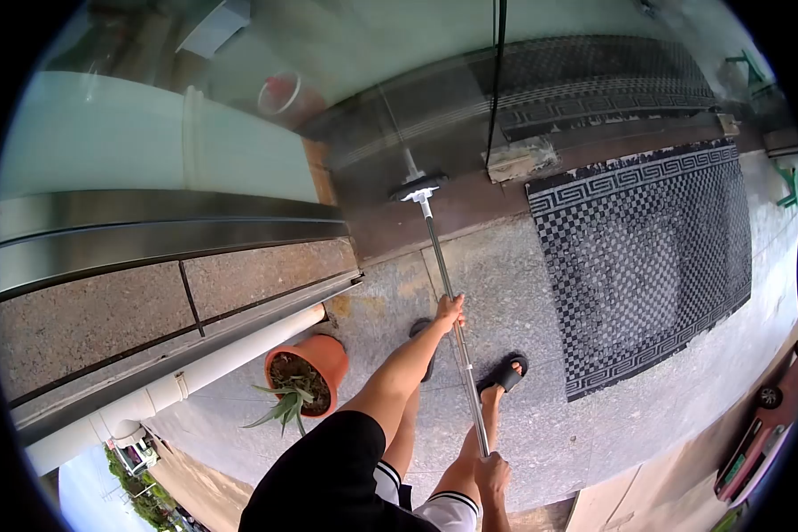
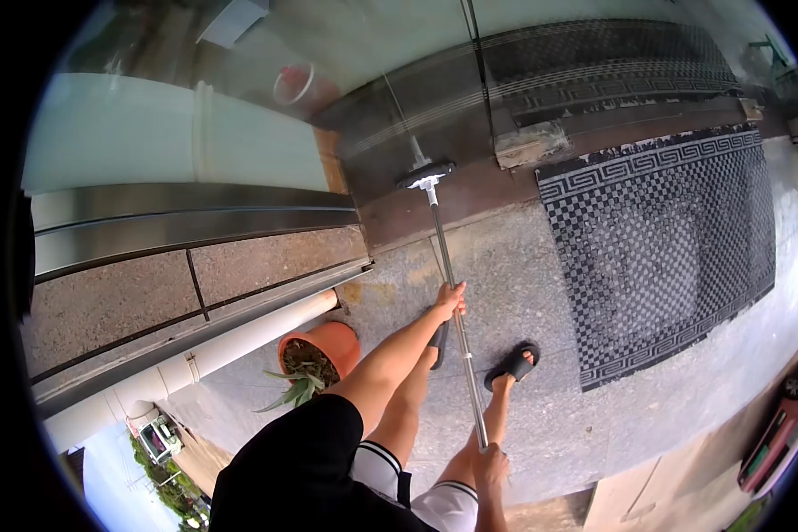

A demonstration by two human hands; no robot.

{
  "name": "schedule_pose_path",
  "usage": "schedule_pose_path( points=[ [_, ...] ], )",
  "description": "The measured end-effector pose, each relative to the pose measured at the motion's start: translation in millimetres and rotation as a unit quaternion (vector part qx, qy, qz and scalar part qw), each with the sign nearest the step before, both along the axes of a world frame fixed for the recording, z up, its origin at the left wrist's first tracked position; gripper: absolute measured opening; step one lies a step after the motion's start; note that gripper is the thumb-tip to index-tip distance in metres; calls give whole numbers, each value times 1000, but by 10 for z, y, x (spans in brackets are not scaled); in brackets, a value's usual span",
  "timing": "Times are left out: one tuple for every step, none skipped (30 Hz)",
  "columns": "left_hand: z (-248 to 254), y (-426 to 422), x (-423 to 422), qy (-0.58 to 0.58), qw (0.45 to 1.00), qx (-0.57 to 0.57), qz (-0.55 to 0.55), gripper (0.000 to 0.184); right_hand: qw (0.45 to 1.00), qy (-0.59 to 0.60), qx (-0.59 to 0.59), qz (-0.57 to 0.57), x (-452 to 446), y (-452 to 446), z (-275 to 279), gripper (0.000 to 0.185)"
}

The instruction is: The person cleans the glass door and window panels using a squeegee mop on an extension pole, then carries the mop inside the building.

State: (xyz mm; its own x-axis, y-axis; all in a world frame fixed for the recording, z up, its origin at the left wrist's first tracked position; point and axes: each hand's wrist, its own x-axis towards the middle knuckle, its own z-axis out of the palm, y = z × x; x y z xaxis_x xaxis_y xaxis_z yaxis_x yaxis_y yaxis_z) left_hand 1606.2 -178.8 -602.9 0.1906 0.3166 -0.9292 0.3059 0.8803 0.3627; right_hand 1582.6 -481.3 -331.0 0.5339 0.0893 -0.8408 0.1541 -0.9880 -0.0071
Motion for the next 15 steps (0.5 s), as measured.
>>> schedule_pose_path(
  points=[
    [-98,31,-34,1,1000,-13,1,31,1000,-2,-6,-6,-40,60,-28,25],
    [-140,25,-103,3,1000,-20,9,31,1000,-3,-13,-10,-87,96,-3,25],
    [-146,11,-177,3,1000,-25,17,32,1000,-5,-22,-2,-153,104,63,24],
    [-21,33,-211,3,999,-27,24,32,1000,-8,-28,5,-254,59,113,23],
    [158,-12,-293,-3,999,-19,25,32,999,-12,-30,9,-366,38,161,22],
    [507,-149,-420,-7,999,-13,30,33,998,-55,5,-7,-595,-340,89,19],
    [793,-293,-589,-42,997,-46,40,34,998,-53,11,7,-681,-586,204,17],
    [1339,-404,-682,-70,995,-32,69,34,998,-53,18,17,-751,-768,321,15],
    [1823,-472,-792,-69,994,-37,82,35,998,-50,21,29,-845,-951,476,14],
    [2204,-573,-966,-109,991,-15,79,38,996,-53,54,38,-930,-1135,580,13],
    [2656,-628,-1069,-97,991,16,89,40,993,-59,88,49,-1005,-1288,602,12],
    [3128,-655,-1138,-115,986,82,91,37,988,-62,123,63,-1050,-1432,615,11],
    [3572,-623,-1185,-115,978,137,106,32,977,-69,193,67,-1098,-1482,547,12],
    [3836,-601,-1306,-116,970,178,122,26,965,-68,249,43,-1113,-1392,506,14],
    [4115,-525,-1396,-135,960,212,124,23,954,-67,288,55,-1160,-1315,399,17]
  ],
)
